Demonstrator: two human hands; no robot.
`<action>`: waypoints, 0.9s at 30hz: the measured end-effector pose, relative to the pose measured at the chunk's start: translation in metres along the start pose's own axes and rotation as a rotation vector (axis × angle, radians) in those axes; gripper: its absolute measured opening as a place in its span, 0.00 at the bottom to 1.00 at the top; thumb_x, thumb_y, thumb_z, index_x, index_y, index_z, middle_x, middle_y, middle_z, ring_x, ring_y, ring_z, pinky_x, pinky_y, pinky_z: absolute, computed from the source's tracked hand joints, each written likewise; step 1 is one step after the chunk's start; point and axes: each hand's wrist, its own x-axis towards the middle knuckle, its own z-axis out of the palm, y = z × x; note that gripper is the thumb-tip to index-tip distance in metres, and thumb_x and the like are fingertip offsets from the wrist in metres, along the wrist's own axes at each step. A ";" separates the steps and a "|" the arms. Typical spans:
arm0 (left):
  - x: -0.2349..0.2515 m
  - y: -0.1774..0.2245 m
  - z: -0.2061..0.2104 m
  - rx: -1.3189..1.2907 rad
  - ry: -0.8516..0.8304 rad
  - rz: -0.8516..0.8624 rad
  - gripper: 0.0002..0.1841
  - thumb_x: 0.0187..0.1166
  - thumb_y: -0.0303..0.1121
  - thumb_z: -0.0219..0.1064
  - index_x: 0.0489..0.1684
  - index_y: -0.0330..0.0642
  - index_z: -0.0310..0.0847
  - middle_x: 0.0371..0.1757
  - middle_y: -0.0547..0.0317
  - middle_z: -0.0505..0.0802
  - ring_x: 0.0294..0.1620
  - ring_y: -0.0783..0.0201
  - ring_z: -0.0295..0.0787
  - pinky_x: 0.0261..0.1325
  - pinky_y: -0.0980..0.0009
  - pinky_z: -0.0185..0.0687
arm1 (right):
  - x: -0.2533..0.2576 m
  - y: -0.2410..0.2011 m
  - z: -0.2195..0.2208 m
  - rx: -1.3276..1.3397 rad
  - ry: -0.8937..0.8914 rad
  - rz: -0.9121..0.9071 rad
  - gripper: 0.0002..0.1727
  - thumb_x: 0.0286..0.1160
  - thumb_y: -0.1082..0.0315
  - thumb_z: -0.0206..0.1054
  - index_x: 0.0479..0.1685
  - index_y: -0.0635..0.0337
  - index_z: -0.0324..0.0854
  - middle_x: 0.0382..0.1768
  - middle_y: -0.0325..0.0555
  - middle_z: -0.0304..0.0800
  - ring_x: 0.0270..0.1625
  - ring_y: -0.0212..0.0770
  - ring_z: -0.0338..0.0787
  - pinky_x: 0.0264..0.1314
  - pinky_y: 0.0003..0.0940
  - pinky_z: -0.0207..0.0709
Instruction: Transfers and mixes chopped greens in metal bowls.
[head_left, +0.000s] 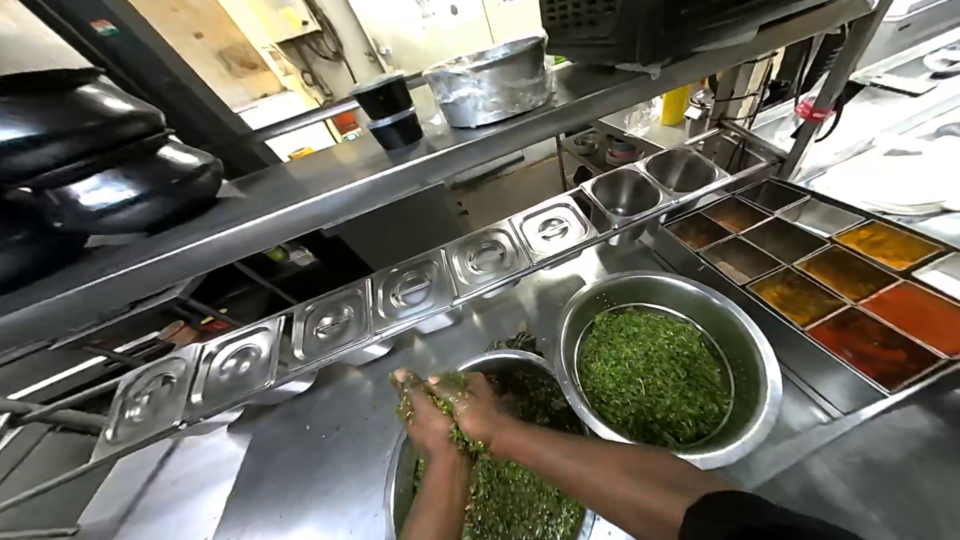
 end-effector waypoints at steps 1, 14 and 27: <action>-0.004 0.007 -0.002 -0.029 -0.009 -0.004 0.33 0.91 0.60 0.45 0.56 0.35 0.81 0.37 0.57 0.86 0.37 0.71 0.83 0.46 0.66 0.83 | -0.004 -0.005 0.001 0.003 -0.003 -0.020 0.25 0.88 0.49 0.59 0.55 0.64 0.86 0.53 0.55 0.90 0.57 0.43 0.87 0.67 0.47 0.78; -0.019 0.044 -0.027 -0.369 -0.285 -0.157 0.32 0.96 0.50 0.25 0.28 0.50 0.73 0.18 0.72 0.86 0.22 0.79 0.86 0.26 0.80 0.84 | -0.025 -0.020 0.027 0.011 0.070 -0.060 0.18 0.81 0.62 0.67 0.56 0.70 0.85 0.51 0.57 0.92 0.57 0.43 0.91 0.67 0.45 0.81; -0.018 -0.009 -0.033 0.129 -0.064 -0.096 0.19 0.94 0.30 0.39 0.50 0.26 0.75 0.35 0.62 0.83 0.35 0.83 0.80 0.45 0.81 0.79 | -0.032 0.027 0.010 -0.062 0.101 -0.092 0.20 0.75 0.65 0.70 0.55 0.78 0.86 0.51 0.66 0.93 0.58 0.52 0.92 0.69 0.48 0.80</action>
